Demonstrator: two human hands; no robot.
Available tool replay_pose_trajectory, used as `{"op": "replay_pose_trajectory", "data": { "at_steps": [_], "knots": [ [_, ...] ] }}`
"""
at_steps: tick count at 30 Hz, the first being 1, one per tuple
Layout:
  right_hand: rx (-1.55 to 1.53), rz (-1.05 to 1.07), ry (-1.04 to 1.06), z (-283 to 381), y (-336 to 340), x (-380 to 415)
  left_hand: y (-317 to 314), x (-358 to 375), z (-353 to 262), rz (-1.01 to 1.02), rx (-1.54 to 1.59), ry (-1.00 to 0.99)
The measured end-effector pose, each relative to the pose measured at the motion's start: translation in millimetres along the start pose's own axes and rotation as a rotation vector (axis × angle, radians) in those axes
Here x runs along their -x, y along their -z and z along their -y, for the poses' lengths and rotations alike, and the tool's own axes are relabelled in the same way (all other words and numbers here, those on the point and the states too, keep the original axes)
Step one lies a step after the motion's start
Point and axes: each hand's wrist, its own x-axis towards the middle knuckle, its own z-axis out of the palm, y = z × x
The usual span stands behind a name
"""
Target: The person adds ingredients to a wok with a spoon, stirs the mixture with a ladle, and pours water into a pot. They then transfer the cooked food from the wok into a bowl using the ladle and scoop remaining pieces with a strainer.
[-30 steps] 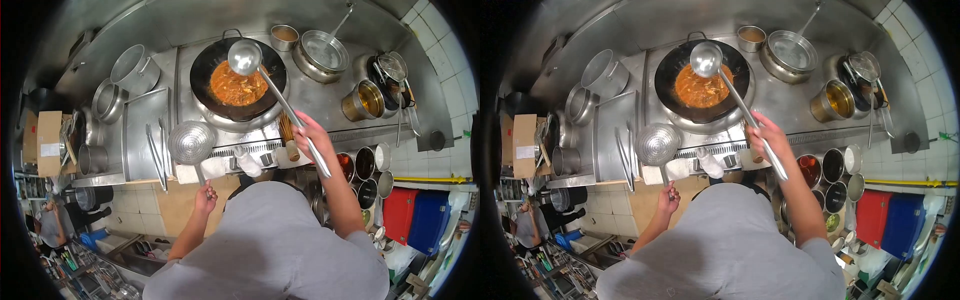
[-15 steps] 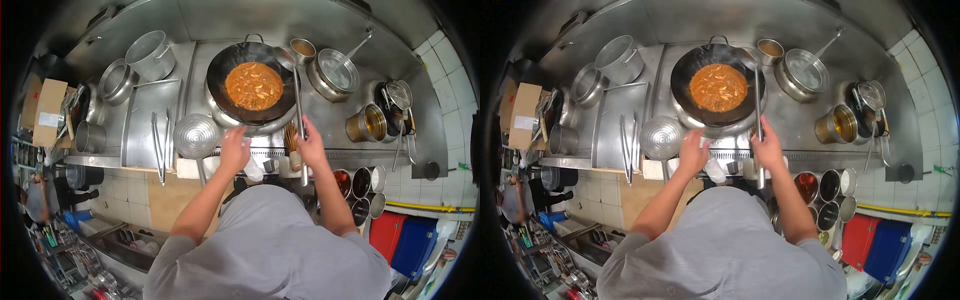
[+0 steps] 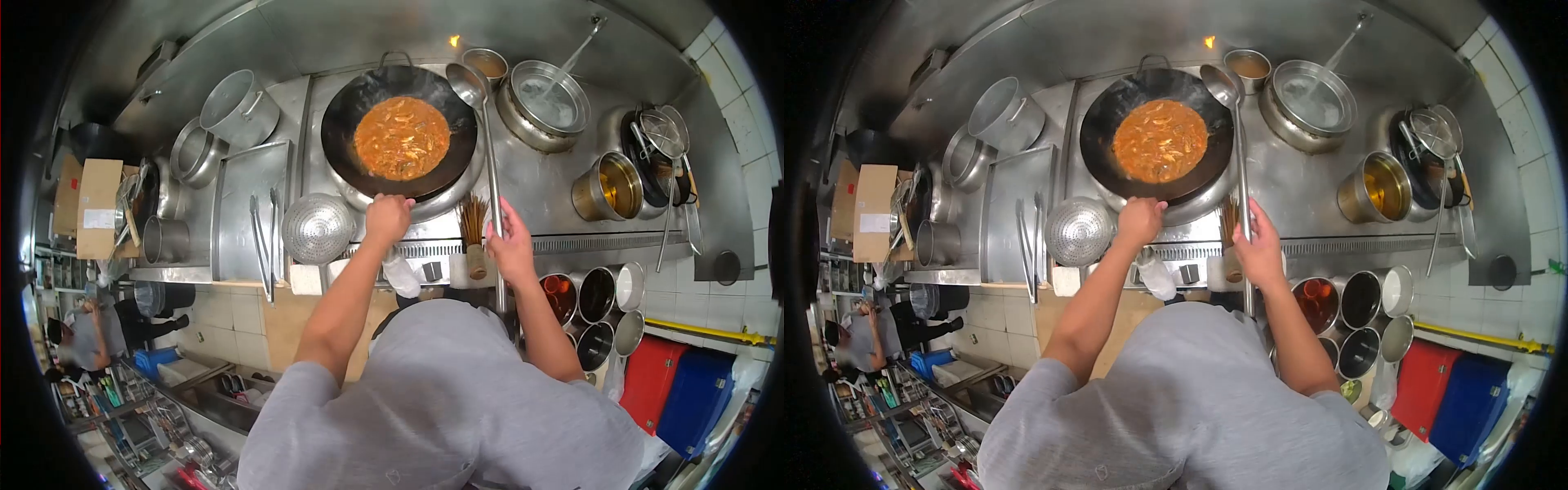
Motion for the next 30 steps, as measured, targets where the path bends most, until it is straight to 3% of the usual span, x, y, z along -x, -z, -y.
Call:
{"op": "replay_pose_trajectory", "data": {
  "at_steps": [4, 5, 9, 12, 14, 16, 18, 20, 23, 27, 29, 30],
  "knots": [
    [0.146, -0.071, 0.025, -6.3, 40.3, 42.7, 20.7, 6.7, -32.6, -0.092, -0.01, -0.018],
    [0.088, -0.059, -0.079, -2.3, 52.4, 55.6, 19.6, 2.3, -27.6, -0.06, 0.034, -0.039],
    [0.11, -0.06, -0.102, 2.6, 74.5, 77.9, 5.5, -6.8, -14.4, -0.038, 0.001, 0.042],
    [0.18, -0.008, -0.058, 3.5, 81.3, 85.7, 33.8, 8.1, -46.8, -0.036, 0.022, -0.003],
    [0.197, 0.01, -0.013, 1.4, 77.6, 82.3, 16.4, 7.0, -29.8, -0.048, 0.066, -0.03],
    [-0.08, 0.098, -0.236, 14.2, 70.8, 60.6, 14.9, -8.8, -22.7, 0.01, 0.054, 0.09],
    [-0.063, 0.137, -0.207, 4.4, 60.9, 29.0, 19.7, -5.5, -28.6, -0.003, 0.044, 0.059],
    [0.128, 0.109, -0.025, -17.2, 43.3, -2.3, 27.5, 3.5, -34.7, 0.008, 0.087, 0.062],
    [0.326, 0.126, 0.071, -25.0, 23.3, -48.0, 20.3, 0.4, -26.3, -0.024, 0.075, 0.077],
    [0.352, 0.173, 0.044, -34.2, 1.5, -91.7, 25.8, 4.9, -28.9, -0.023, 0.037, 0.089],
    [0.05, 0.259, -0.178, -31.2, -7.2, -102.1, 29.6, 5.7, -36.0, -0.035, 0.05, 0.085],
    [0.052, 0.264, -0.18, -31.7, -9.5, -105.9, 29.5, 7.8, -36.4, -0.039, 0.063, 0.072]
  ]
}}
